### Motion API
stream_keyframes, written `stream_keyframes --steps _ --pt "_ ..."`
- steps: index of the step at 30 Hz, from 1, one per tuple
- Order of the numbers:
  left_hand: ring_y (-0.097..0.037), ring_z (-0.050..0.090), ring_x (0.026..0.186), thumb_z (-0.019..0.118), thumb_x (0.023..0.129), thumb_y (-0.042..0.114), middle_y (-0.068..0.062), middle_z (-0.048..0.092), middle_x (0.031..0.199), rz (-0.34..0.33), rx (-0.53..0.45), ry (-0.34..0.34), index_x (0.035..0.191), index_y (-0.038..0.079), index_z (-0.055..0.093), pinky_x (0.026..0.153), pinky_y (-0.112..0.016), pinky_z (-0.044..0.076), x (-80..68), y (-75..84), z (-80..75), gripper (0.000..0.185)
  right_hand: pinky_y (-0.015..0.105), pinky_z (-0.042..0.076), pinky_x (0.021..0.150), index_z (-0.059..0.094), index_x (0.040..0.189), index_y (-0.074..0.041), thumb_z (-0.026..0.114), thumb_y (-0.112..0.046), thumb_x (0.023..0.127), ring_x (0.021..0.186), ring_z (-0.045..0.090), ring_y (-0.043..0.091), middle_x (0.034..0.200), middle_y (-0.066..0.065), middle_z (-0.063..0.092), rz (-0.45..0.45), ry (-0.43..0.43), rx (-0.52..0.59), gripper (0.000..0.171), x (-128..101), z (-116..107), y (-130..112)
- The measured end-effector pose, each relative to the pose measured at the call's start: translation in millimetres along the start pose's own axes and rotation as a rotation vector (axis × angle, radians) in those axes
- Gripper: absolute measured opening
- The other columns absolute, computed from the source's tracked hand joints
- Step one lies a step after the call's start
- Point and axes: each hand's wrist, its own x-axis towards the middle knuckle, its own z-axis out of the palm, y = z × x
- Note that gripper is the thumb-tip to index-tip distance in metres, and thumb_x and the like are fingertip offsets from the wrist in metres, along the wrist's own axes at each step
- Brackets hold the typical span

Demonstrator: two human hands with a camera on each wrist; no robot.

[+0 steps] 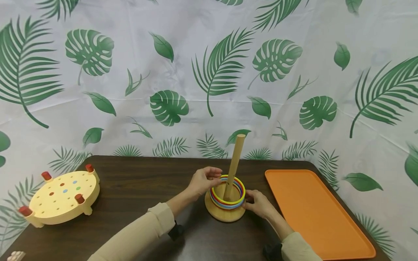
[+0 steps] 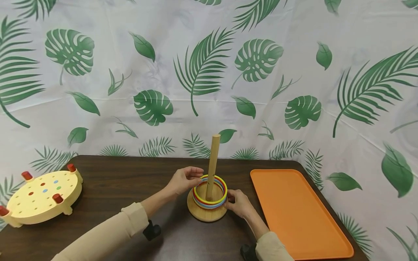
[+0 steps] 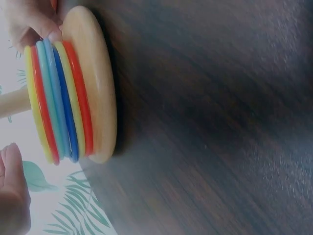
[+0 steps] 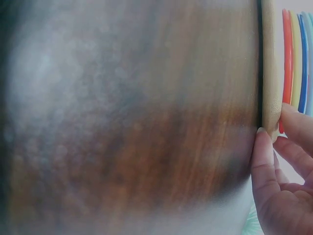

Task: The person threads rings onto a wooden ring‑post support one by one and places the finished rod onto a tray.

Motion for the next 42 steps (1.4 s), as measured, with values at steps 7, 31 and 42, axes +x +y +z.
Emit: stream_keyframes --steps 7,31,42 --pt "-0.035 0.059 0.107 0.07 0.084 0.005 -0.023 0.06 0.117 0.046 -0.051 -0.055 0.118 -0.004 0.057 0.087 -0.034 0.054 -3.8 0.4 10.4 0.038 0.038 0.055 0.076 0.062 0.11 0.007 0.071 -0.002 0.078 0.09 0.064 0.031 0.102 0.018 0.062 -0.008 -0.004 -0.002 0.035 1 0 -2" --pt "-0.026 0.067 0.086 0.075 0.079 0.006 -0.014 0.069 0.095 0.127 0.035 0.097 0.098 0.0 0.065 0.07 -0.023 0.056 -1.9 -9.6 36.4 0.023 0.035 0.056 0.074 0.051 0.124 0.014 0.064 0.001 0.085 0.09 0.063 0.03 0.11 0.027 0.061 0.057 0.019 0.053 0.043 -2 -12 4" --pt "-0.029 0.068 0.085 0.075 0.078 0.007 -0.014 0.069 0.094 0.189 0.044 0.126 0.098 0.002 0.067 0.068 -0.023 0.057 -4.1 -9.2 38.7 0.022 0.033 0.055 0.074 0.042 0.129 0.019 0.052 0.004 0.091 0.103 0.055 0.043 0.117 0.037 0.051 0.202 0.231 -0.029 0.041 -36 -86 33"
